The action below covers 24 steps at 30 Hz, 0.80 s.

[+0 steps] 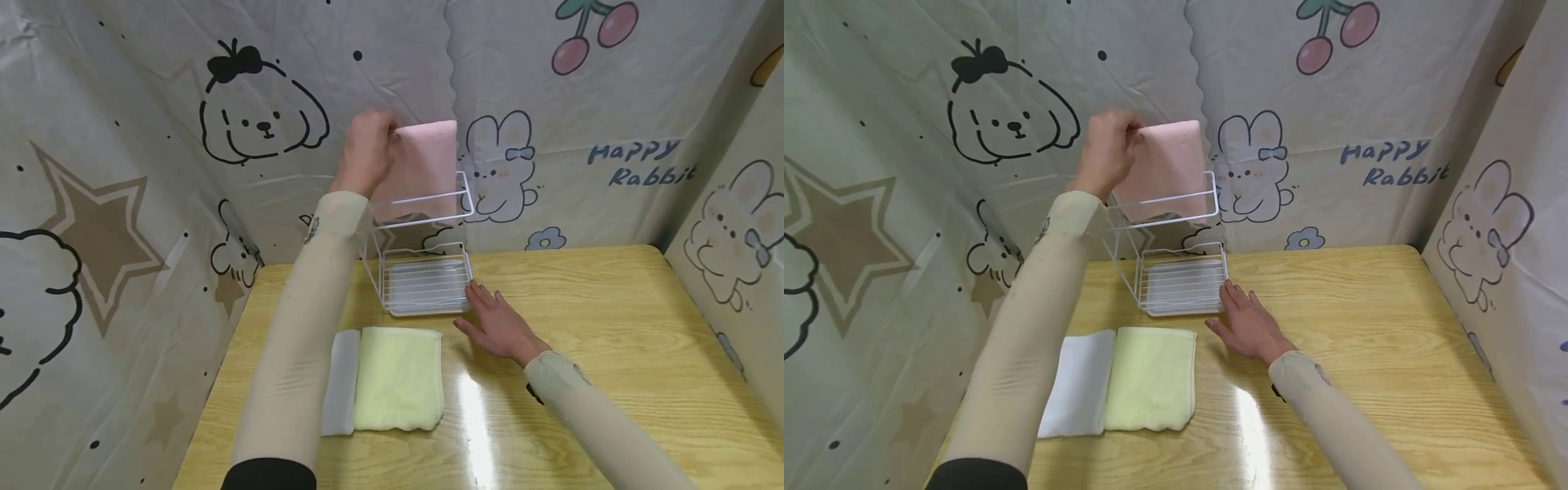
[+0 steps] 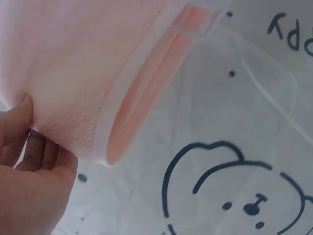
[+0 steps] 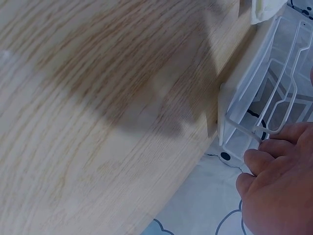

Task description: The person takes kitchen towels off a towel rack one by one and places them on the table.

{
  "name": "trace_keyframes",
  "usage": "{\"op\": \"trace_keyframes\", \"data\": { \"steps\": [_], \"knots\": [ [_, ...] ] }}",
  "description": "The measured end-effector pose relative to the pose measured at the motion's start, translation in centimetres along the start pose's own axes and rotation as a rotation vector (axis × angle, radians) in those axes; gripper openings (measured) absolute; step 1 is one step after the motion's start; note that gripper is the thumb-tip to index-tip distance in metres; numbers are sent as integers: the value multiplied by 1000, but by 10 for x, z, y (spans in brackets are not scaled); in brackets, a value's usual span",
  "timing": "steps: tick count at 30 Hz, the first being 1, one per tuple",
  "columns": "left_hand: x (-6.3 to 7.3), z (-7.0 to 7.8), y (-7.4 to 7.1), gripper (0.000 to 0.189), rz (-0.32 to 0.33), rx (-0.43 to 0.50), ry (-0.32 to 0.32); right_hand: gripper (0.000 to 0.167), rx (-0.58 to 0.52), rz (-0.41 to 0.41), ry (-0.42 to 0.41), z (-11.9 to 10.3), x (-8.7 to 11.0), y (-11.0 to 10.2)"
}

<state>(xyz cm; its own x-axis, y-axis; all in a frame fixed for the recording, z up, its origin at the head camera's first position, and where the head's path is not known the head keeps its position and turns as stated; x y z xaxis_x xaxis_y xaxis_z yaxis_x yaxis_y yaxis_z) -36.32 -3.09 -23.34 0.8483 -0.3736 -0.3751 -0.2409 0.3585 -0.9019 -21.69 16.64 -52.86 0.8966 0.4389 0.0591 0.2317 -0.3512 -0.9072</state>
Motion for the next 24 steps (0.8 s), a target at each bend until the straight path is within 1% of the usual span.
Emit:
{"op": "trace_keyframes", "data": {
  "steps": [4,7,11,13,18,20,24],
  "knots": [
    [0,3,-13,11,50,0,0,80,10,-1,-2,2,-1,0],
    [0,6,-24,13,100,12,6,80,14,-2,-3,3,-1,0],
    [3,9,-37,16,134,30,-31,80,14,-2,-3,2,-1,-1],
    [6,9,-44,17,142,33,-55,80,13,-2,-3,2,0,-2],
    [14,7,-60,16,192,46,-56,79,10,-2,-5,1,0,-3],
    [18,5,-68,15,223,44,-44,79,11,-1,-6,1,0,-2],
    [27,1,-84,17,264,32,-65,79,11,-2,-6,1,0,-1]
  ]
}}
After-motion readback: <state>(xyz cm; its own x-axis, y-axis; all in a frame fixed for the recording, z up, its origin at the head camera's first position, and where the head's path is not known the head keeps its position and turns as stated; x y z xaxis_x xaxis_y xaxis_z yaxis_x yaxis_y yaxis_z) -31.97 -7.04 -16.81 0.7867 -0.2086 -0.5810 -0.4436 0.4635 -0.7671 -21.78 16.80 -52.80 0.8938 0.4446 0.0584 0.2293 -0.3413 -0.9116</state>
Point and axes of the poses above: each hand's wrist, its own x-axis away from the middle knuckle, its own y-axis out of the palm, z = x × y, the point moved 3 cm from there along -x, towards the middle knuckle, and after that the axes turned 6 degrees about -z, right-handed, at the moved point
